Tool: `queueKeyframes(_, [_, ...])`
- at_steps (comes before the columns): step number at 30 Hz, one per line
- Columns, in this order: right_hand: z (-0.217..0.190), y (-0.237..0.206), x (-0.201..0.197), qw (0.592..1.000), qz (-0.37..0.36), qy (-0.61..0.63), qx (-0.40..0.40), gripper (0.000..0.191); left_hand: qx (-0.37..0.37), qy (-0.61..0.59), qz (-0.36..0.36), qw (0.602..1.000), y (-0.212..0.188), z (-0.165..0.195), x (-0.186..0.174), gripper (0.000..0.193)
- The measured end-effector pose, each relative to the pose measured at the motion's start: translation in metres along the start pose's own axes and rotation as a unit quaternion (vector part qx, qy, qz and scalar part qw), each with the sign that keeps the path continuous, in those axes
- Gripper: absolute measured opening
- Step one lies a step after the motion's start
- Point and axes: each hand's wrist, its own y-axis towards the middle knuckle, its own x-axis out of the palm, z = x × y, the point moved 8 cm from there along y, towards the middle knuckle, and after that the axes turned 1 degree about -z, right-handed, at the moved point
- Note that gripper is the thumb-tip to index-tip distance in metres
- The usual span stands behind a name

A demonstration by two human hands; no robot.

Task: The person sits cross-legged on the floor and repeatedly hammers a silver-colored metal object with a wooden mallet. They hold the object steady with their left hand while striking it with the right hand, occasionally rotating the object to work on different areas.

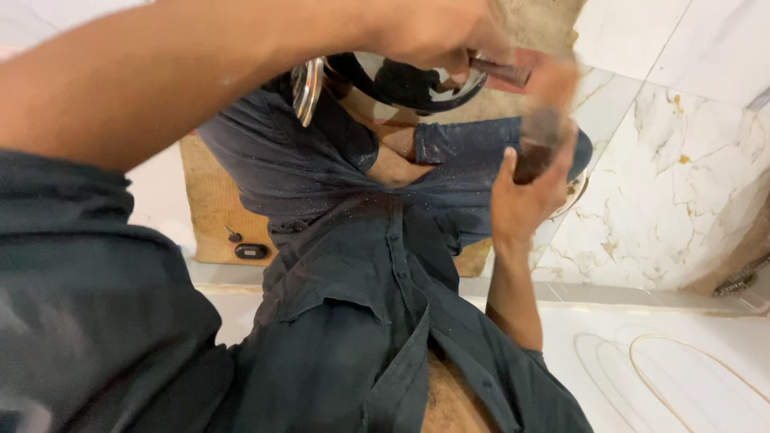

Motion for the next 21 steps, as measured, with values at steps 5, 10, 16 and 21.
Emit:
queueKeyframes(5, [0.038,-0.032,0.011,0.973,0.050,0.144,0.171,0.097,0.033,0.045,-0.084,0.995,0.017,-0.016,0.033,0.026])
queueKeyframes(10, [0.033,-0.032,0.016,0.989,-0.046,0.068,0.125,0.094,-0.012,-0.033,0.058,0.998,0.030,-0.057,0.032,0.011])
queueKeyframes(16, [0.035,-0.021,0.031,0.964,-0.201,0.002,0.171,0.090,-0.054,-0.050,0.070,0.995,0.014,-0.063,0.037,0.039])
queueKeyframes(21, [0.018,0.011,0.002,0.989,-0.077,0.093,0.088,0.092,-0.051,-0.095,0.050,0.993,0.010,-0.043,0.029,0.051])
